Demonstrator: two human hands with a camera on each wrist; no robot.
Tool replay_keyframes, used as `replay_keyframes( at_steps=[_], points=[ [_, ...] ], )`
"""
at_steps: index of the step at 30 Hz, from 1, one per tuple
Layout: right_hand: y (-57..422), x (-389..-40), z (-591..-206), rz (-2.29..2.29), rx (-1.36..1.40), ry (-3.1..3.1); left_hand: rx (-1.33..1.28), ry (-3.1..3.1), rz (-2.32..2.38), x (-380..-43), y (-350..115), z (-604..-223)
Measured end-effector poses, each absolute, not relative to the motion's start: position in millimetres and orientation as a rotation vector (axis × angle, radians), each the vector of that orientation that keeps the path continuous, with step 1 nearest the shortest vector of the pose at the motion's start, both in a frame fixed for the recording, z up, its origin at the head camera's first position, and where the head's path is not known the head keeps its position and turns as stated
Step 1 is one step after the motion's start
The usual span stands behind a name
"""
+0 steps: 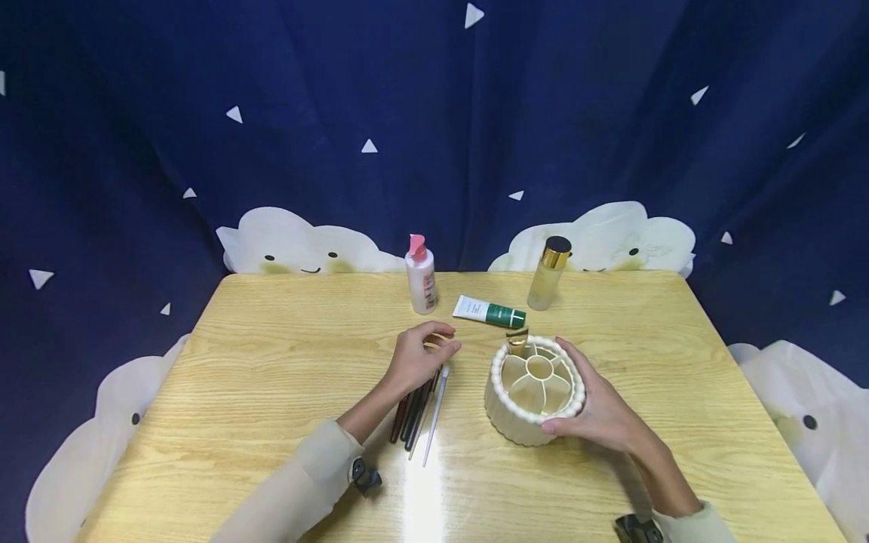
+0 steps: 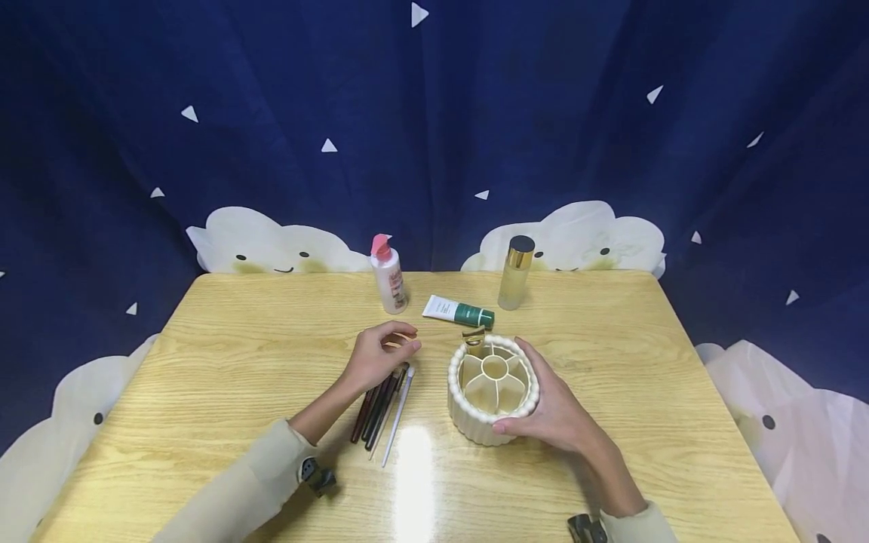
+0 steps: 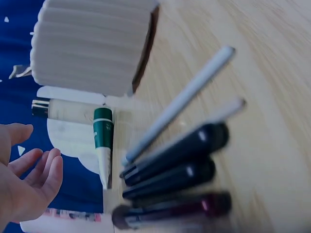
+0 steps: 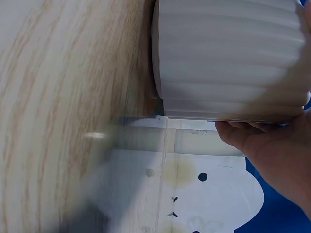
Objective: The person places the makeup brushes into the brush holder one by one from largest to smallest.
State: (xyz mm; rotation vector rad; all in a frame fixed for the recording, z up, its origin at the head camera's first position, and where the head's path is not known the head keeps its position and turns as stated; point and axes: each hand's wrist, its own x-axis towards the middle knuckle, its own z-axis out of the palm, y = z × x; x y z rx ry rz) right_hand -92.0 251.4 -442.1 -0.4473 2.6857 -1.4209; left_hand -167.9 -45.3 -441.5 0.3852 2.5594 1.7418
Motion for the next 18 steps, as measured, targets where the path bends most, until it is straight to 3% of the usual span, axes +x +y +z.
replay_keyframes(
  at_steps=[7,18],
  points=[
    [253,-92,-442,-1.422,-0.451,2.700,0.324,2.680,1.635,-165,-68,-445],
    [253,-91,-442,-1.424,-0.442,2.702,-0.043,2.653,1.510,-157,-95,-455]
  ],
)
